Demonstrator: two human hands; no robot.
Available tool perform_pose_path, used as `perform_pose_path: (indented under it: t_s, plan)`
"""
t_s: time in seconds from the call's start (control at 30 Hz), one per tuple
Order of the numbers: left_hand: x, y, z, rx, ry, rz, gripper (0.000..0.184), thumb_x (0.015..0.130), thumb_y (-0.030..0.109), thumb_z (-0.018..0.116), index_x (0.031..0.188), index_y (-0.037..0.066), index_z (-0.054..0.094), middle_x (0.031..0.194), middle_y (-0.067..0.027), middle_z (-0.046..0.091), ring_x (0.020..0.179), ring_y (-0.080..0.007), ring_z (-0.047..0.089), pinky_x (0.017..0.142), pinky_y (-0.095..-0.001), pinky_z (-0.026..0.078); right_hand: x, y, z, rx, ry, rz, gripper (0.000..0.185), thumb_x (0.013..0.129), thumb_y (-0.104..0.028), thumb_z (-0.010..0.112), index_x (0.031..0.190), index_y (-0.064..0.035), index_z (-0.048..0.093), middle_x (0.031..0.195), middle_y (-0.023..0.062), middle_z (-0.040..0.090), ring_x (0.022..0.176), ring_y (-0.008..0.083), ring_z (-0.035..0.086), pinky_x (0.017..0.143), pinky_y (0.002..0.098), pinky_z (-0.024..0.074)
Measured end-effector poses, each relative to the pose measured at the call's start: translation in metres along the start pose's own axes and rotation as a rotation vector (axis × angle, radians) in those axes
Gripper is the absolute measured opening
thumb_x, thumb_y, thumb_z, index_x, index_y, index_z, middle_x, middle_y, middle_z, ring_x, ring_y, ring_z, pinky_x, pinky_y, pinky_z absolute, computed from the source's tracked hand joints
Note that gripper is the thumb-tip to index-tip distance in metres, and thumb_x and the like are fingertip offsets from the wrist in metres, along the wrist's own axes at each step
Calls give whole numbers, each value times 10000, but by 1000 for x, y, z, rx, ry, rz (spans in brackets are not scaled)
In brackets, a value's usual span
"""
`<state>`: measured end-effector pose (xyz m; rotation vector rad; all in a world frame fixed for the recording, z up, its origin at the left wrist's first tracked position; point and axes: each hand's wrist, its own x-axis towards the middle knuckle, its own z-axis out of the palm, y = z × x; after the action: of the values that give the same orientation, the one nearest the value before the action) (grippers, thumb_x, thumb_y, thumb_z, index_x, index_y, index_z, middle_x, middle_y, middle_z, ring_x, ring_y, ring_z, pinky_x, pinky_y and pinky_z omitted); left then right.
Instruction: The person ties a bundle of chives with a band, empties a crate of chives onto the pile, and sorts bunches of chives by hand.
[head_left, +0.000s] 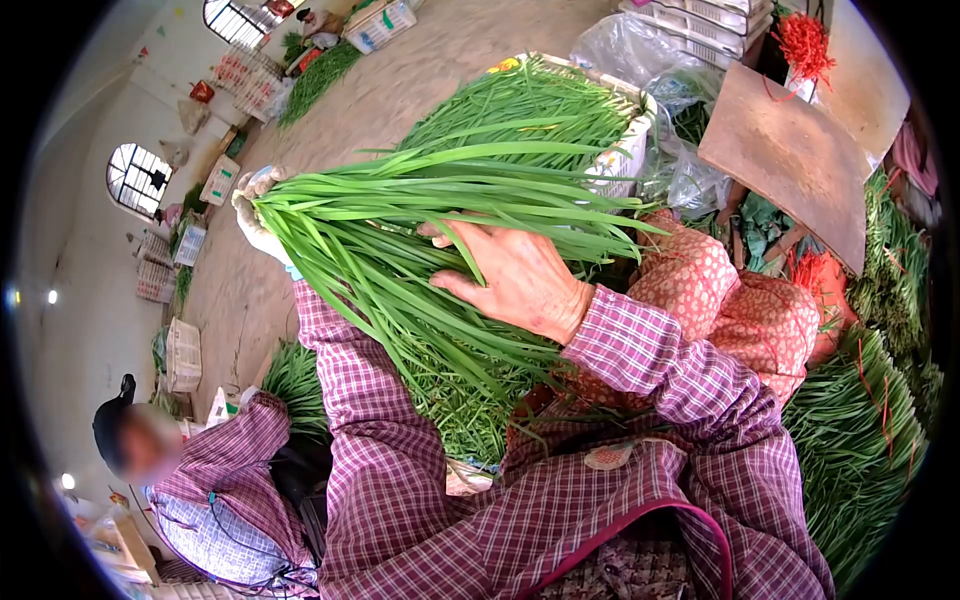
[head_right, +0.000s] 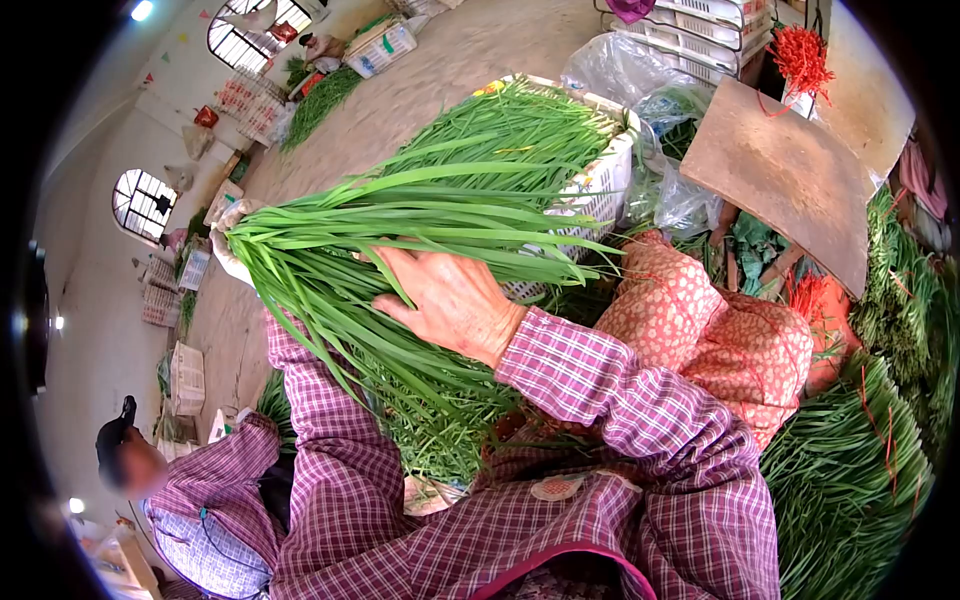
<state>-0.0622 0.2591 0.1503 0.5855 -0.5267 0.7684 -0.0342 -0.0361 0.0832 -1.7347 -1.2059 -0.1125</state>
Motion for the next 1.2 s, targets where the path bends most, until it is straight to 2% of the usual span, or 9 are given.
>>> perform_pose_path:
  t_s: [0.3, 0.37, 0.57, 0.6, 0.77, 0.97, 1.03, 1.13, 1.2]
  plan:
    - [-6, -4, -1, -2, -40, -17, 101, 873, 196, 612, 884, 107, 564, 788, 9, 567, 774, -132, 561, 803, -343, 486, 6, 1, 8, 3, 75, -76, 390, 835, -229, 642, 1196, -168, 508, 983, 59, 676, 817, 293, 654, 703, 377, 537]
    - [-7, -4, 0, -60, -74, -55, 98, 868, 198, 614, 894, 118, 564, 792, 24, 566, 762, -125, 557, 801, -342, 482, 5, -6, 3, 139, -59, 82, 382, 822, -173, 656, 1179, -154, 524, 948, 52, 674, 785, 242, 661, 688, 341, 538]
    - [-14, -8, 11, -98, -118, -83, 99, 858, 175, 604, 918, 121, 546, 771, 35, 536, 749, -119, 535, 805, -343, 465, 10, 3, -5, 466, -150, 110, 407, 807, -86, 668, 1191, -111, 537, 914, 58, 647, 754, 128, 631, 681, 291, 526]
    - [-14, -8, 9, -99, -117, -83, 99, 858, 175, 604, 918, 121, 546, 771, 35, 536, 749, -119, 535, 805, -343, 465, 11, 3, -9, 504, -213, 127, 436, 817, -71, 649, 1233, -87, 520, 988, 92, 648, 799, 140, 628, 725, 301, 522]
    - [-11, -1, 1, -179, -217, -159, 150, 833, 162, 614, 942, 126, 517, 752, 41, 474, 724, -110, 488, 818, -337, 440, 10, 2, -18, 497, -301, 81, 445, 840, -73, 607, 1273, -55, 504, 1064, 150, 640, 887, 190, 620, 812, 333, 496]
    - [-11, 1, -2, -116, -219, -169, 152, 826, 165, 626, 958, 130, 559, 747, 42, 565, 703, -118, 556, 819, -335, 464, 11, 8, -15, 494, -307, -8, 359, 888, -85, 533, 1242, -19, 528, 1029, 130, 662, 896, 176, 611, 806, 323, 489]
    - [-10, 2, -3, -177, -236, -204, 149, 835, 168, 619, 970, 134, 566, 767, 35, 592, 724, -125, 581, 827, -339, 477, 11, 6, -16, 774, -345, 89, 342, 911, -110, 518, 1228, 16, 533, 1003, 100, 675, 877, 140, 596, 776, 303, 490]
    - [-11, 0, 3, -160, -241, -214, 154, 841, 170, 616, 982, 131, 568, 780, 36, 600, 750, -125, 591, 837, -341, 481, 14, -6, -28, 818, -408, 283, 344, 914, -149, 543, 1197, 46, 550, 987, 82, 682, 856, 114, 586, 741, 283, 490]
    - [-13, -6, 10, -143, -259, -219, 156, 843, 169, 614, 986, 127, 568, 783, 37, 602, 754, -125, 593, 831, -341, 483, 13, -2, -22, 752, -378, 232, 349, 904, -167, 568, 1183, 42, 563, 971, 82, 684, 839, 114, 588, 724, 280, 491]
